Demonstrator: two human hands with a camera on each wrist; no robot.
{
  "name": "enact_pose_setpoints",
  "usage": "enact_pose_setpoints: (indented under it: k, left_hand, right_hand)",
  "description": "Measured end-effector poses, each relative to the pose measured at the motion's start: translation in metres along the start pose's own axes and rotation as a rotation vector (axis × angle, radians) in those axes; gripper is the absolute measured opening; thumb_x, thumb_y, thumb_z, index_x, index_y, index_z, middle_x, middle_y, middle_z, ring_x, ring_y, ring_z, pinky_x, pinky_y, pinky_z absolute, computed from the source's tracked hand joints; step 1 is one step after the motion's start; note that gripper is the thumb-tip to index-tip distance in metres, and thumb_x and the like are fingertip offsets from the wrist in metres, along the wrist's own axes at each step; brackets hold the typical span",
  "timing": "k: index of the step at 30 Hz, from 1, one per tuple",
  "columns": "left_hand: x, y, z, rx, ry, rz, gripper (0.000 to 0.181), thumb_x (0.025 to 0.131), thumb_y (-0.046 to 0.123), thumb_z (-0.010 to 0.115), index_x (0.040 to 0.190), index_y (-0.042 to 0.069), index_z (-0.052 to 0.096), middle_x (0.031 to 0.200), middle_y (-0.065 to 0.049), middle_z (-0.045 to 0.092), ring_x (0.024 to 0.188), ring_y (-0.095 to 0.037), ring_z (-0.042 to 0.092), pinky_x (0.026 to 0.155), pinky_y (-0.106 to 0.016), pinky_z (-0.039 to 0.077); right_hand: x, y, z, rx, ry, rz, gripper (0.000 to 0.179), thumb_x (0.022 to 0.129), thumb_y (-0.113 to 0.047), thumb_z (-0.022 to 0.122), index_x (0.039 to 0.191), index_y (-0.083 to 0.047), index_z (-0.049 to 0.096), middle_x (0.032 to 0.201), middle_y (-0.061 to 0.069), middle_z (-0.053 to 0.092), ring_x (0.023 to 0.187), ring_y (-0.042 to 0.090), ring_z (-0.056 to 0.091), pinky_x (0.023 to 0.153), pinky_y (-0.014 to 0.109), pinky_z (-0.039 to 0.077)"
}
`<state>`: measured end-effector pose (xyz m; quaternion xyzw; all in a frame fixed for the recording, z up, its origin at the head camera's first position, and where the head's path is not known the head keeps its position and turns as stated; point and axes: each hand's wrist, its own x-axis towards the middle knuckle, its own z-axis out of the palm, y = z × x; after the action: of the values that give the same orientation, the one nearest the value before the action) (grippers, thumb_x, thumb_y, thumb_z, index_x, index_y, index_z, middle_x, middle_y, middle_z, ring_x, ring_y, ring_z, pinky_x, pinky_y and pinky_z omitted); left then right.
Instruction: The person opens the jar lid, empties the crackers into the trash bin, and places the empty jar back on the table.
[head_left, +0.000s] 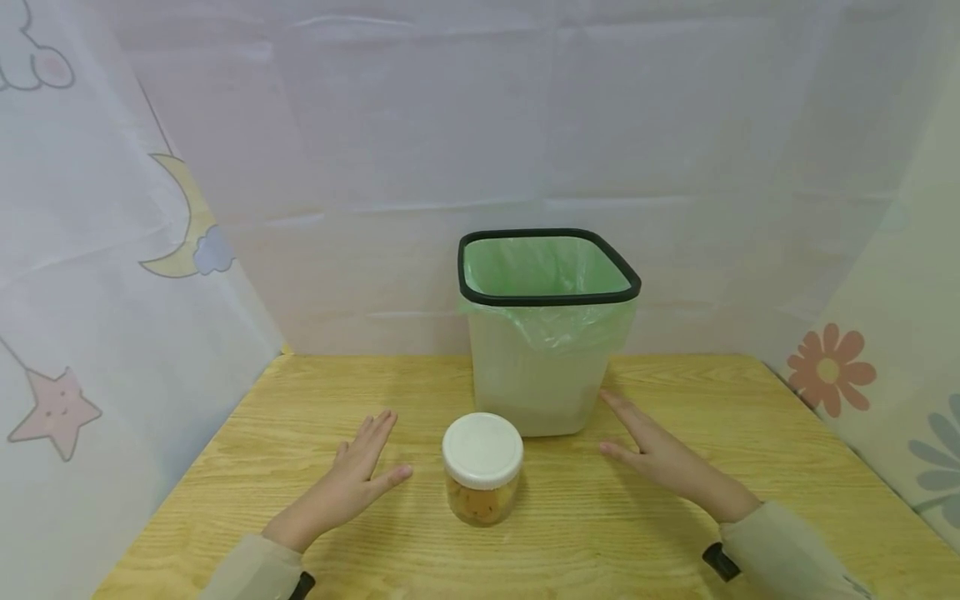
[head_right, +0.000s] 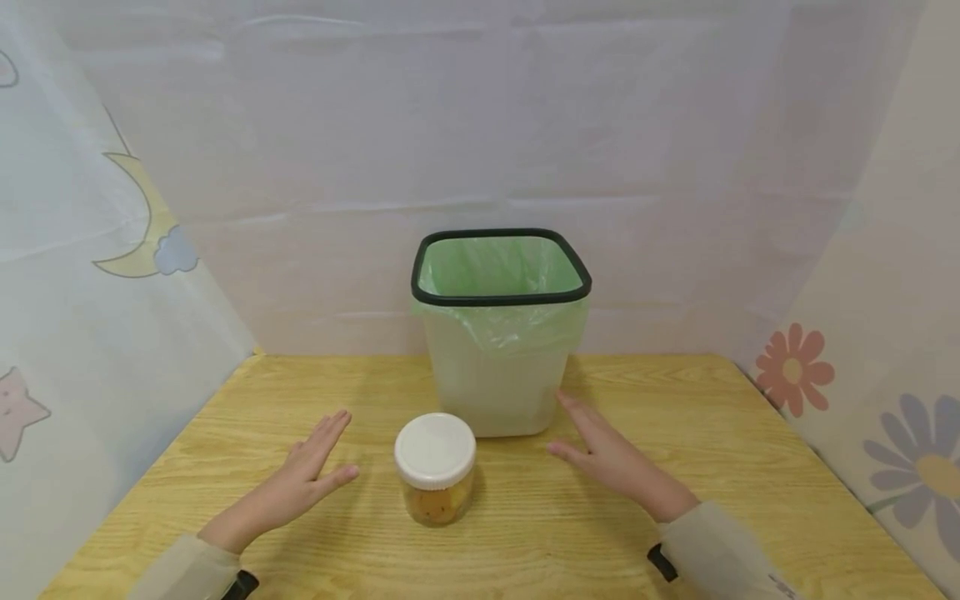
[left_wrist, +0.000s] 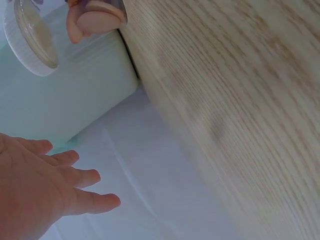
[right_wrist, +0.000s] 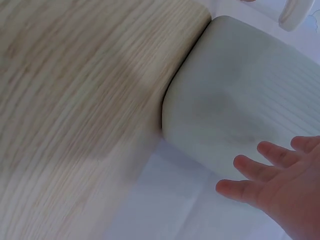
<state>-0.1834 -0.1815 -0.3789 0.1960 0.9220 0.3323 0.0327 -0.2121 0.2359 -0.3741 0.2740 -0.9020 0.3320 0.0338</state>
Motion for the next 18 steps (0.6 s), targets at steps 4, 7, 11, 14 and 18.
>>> enact_pose_setpoints:
  k: [4,7,11,14,18]
  left_hand:
    - [0.000,0.001,0.002,-0.016,0.000,-0.001,0.081,0.100,0.038,0.053,0.154,-0.002,0.008,0.159,-0.023,0.005,0.144,-0.043,-0.004,0.102,-0.073,-0.005]
    - [-0.001,0.001,0.004,-0.024,0.004,0.002,0.081,0.100,0.040,0.053,0.154,-0.001,0.008,0.159,-0.022,0.005,0.144,-0.042,-0.004,0.104,-0.072,-0.005]
    - [0.000,0.001,0.006,-0.031,0.019,0.013,0.081,0.100,0.040,0.053,0.155,0.000,0.008,0.159,-0.021,0.006,0.145,-0.040,-0.003,0.107,-0.069,-0.003]
    - [0.000,0.002,0.006,-0.037,0.035,0.021,0.081,0.100,0.038,0.053,0.155,0.001,0.008,0.159,-0.021,0.007,0.145,-0.039,-0.002,0.108,-0.067,-0.003]
    - [0.000,0.002,0.006,-0.042,0.042,0.024,0.080,0.100,0.038,0.053,0.155,0.001,0.008,0.159,-0.022,0.008,0.145,-0.040,-0.001,0.108,-0.067,-0.003]
  right_hand:
    - [0.001,-0.002,0.004,0.017,0.007,-0.009,0.074,0.097,-0.020,0.061,0.148,0.013,0.019,0.150,0.038,0.020,0.134,0.059,0.018,0.101,0.073,0.019]
    - [0.000,-0.003,0.006,0.034,0.008,-0.006,0.076,0.097,-0.022,0.061,0.148,0.013,0.017,0.150,0.038,0.019,0.134,0.059,0.018,0.101,0.073,0.019]
    - [0.001,-0.004,0.009,0.027,0.023,-0.009,0.078,0.097,-0.023,0.062,0.148,0.013,0.016,0.150,0.037,0.018,0.134,0.058,0.019,0.101,0.072,0.021]
    - [0.002,-0.006,0.012,0.018,0.049,-0.021,0.078,0.096,-0.021,0.063,0.149,0.012,0.017,0.150,0.037,0.020,0.134,0.057,0.020,0.101,0.072,0.022]
    - [0.002,-0.007,0.015,0.028,0.065,-0.031,0.077,0.095,-0.021,0.063,0.148,0.012,0.018,0.150,0.037,0.020,0.134,0.057,0.021,0.101,0.072,0.022]
